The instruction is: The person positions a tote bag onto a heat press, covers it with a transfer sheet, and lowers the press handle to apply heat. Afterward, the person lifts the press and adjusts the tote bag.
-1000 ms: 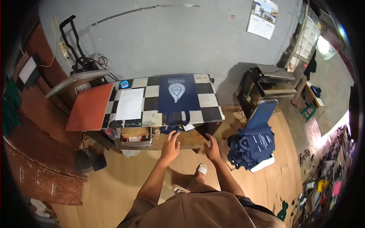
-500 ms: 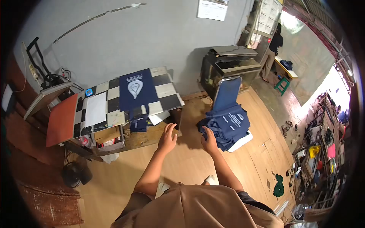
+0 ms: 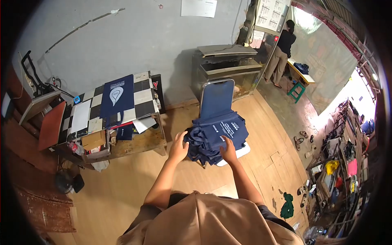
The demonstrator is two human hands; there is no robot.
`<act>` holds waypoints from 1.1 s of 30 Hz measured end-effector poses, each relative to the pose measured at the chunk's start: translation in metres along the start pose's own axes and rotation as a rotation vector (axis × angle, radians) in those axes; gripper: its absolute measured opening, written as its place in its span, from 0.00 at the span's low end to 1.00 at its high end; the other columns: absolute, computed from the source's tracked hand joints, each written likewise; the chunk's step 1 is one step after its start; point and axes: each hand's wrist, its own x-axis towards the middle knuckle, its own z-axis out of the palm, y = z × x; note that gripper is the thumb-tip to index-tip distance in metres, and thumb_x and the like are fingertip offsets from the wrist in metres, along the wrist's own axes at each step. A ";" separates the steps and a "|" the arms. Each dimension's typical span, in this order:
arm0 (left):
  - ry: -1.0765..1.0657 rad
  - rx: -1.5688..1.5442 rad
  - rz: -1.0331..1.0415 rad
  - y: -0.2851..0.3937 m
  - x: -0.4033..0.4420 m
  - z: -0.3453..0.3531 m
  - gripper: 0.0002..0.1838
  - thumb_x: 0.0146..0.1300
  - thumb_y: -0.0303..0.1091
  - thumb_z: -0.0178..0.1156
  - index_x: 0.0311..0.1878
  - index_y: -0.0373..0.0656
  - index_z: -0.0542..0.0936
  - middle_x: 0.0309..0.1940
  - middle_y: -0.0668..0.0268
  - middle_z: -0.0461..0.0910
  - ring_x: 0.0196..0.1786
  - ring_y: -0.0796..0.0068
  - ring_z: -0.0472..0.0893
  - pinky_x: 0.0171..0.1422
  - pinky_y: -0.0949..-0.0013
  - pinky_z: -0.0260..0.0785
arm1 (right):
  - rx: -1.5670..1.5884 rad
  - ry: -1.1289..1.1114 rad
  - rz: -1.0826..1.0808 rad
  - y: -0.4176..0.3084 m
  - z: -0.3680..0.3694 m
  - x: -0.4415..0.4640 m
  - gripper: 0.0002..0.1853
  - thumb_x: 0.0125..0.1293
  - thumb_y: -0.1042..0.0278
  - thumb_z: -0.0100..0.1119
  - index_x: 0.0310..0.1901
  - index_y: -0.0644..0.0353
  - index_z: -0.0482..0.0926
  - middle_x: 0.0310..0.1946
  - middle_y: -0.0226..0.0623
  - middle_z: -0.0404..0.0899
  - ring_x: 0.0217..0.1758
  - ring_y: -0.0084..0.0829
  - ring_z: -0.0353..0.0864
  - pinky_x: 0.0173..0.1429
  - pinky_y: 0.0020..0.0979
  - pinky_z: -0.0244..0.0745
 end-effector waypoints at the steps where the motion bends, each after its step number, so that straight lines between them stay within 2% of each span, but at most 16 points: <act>1: -0.001 0.009 -0.001 0.004 0.001 0.010 0.28 0.63 0.25 0.59 0.67 0.46 0.67 0.65 0.54 0.68 0.67 0.48 0.69 0.69 0.57 0.65 | 0.009 0.000 0.025 0.007 -0.009 0.003 0.30 0.58 0.78 0.59 0.65 0.59 0.69 0.60 0.52 0.73 0.66 0.53 0.71 0.69 0.40 0.68; 5: -0.029 0.071 -0.012 0.013 0.013 0.042 0.27 0.63 0.25 0.59 0.66 0.45 0.68 0.64 0.54 0.69 0.67 0.49 0.69 0.70 0.57 0.65 | 0.014 -0.001 0.029 0.036 -0.033 0.021 0.30 0.56 0.80 0.60 0.63 0.60 0.71 0.59 0.53 0.74 0.65 0.52 0.72 0.68 0.41 0.68; 12: -0.093 -0.007 -0.051 -0.014 0.061 0.098 0.27 0.62 0.25 0.59 0.66 0.46 0.69 0.64 0.54 0.69 0.66 0.49 0.70 0.70 0.57 0.64 | 0.005 0.051 0.041 0.089 -0.035 0.057 0.29 0.55 0.82 0.59 0.62 0.62 0.72 0.58 0.54 0.74 0.64 0.54 0.72 0.68 0.44 0.68; 14: -0.084 -0.001 -0.023 -0.027 0.080 0.117 0.27 0.62 0.25 0.60 0.66 0.46 0.69 0.63 0.55 0.69 0.65 0.51 0.72 0.68 0.58 0.66 | 0.009 0.041 0.058 0.103 -0.035 0.070 0.29 0.56 0.81 0.59 0.62 0.62 0.72 0.58 0.54 0.74 0.64 0.54 0.72 0.68 0.43 0.67; 17: -0.128 -0.077 -0.105 -0.035 0.103 0.142 0.27 0.62 0.25 0.60 0.66 0.46 0.69 0.63 0.56 0.70 0.60 0.55 0.77 0.64 0.61 0.71 | -0.018 0.011 0.089 0.131 -0.037 0.087 0.29 0.57 0.80 0.59 0.63 0.62 0.71 0.59 0.54 0.74 0.65 0.54 0.71 0.69 0.43 0.67; 19: -0.141 -0.090 -0.137 -0.047 0.121 0.162 0.26 0.62 0.24 0.60 0.65 0.46 0.70 0.63 0.56 0.70 0.53 0.58 0.81 0.59 0.64 0.74 | -0.040 0.007 0.093 0.157 -0.033 0.100 0.29 0.57 0.80 0.59 0.63 0.62 0.71 0.59 0.54 0.74 0.65 0.54 0.71 0.69 0.43 0.67; 22: -0.143 -0.096 -0.110 -0.064 0.147 0.181 0.26 0.63 0.24 0.60 0.64 0.46 0.71 0.62 0.54 0.71 0.49 0.58 0.83 0.57 0.64 0.75 | -0.071 -0.003 0.093 0.186 -0.034 0.126 0.29 0.57 0.78 0.60 0.63 0.62 0.71 0.58 0.54 0.74 0.64 0.53 0.72 0.68 0.43 0.68; 23: -0.157 -0.097 -0.142 -0.071 0.155 0.186 0.25 0.62 0.25 0.60 0.64 0.45 0.72 0.61 0.53 0.71 0.48 0.58 0.83 0.57 0.64 0.76 | -0.078 -0.015 0.140 0.194 -0.033 0.136 0.29 0.57 0.78 0.61 0.63 0.61 0.71 0.59 0.51 0.75 0.65 0.51 0.72 0.69 0.41 0.67; 24: -0.136 -0.088 -0.127 -0.078 0.161 0.192 0.24 0.62 0.22 0.61 0.62 0.44 0.73 0.59 0.56 0.74 0.50 0.62 0.81 0.54 0.68 0.77 | -0.084 -0.028 0.188 0.205 -0.031 0.143 0.29 0.57 0.77 0.62 0.63 0.61 0.71 0.59 0.49 0.75 0.66 0.49 0.71 0.70 0.40 0.67; 29: -0.162 -0.077 -0.245 -0.095 0.180 0.204 0.23 0.62 0.22 0.61 0.61 0.43 0.74 0.58 0.56 0.75 0.55 0.60 0.81 0.58 0.66 0.78 | -0.065 -0.054 0.273 0.270 -0.004 0.159 0.29 0.59 0.75 0.65 0.64 0.61 0.72 0.58 0.47 0.77 0.63 0.42 0.76 0.63 0.38 0.74; 33: -0.119 -0.018 -0.217 -0.132 0.185 0.229 0.24 0.60 0.21 0.61 0.61 0.43 0.74 0.56 0.55 0.76 0.56 0.59 0.80 0.57 0.65 0.79 | 0.007 -0.125 0.319 0.305 0.000 0.174 0.30 0.58 0.75 0.65 0.64 0.60 0.72 0.57 0.45 0.79 0.60 0.40 0.79 0.60 0.37 0.75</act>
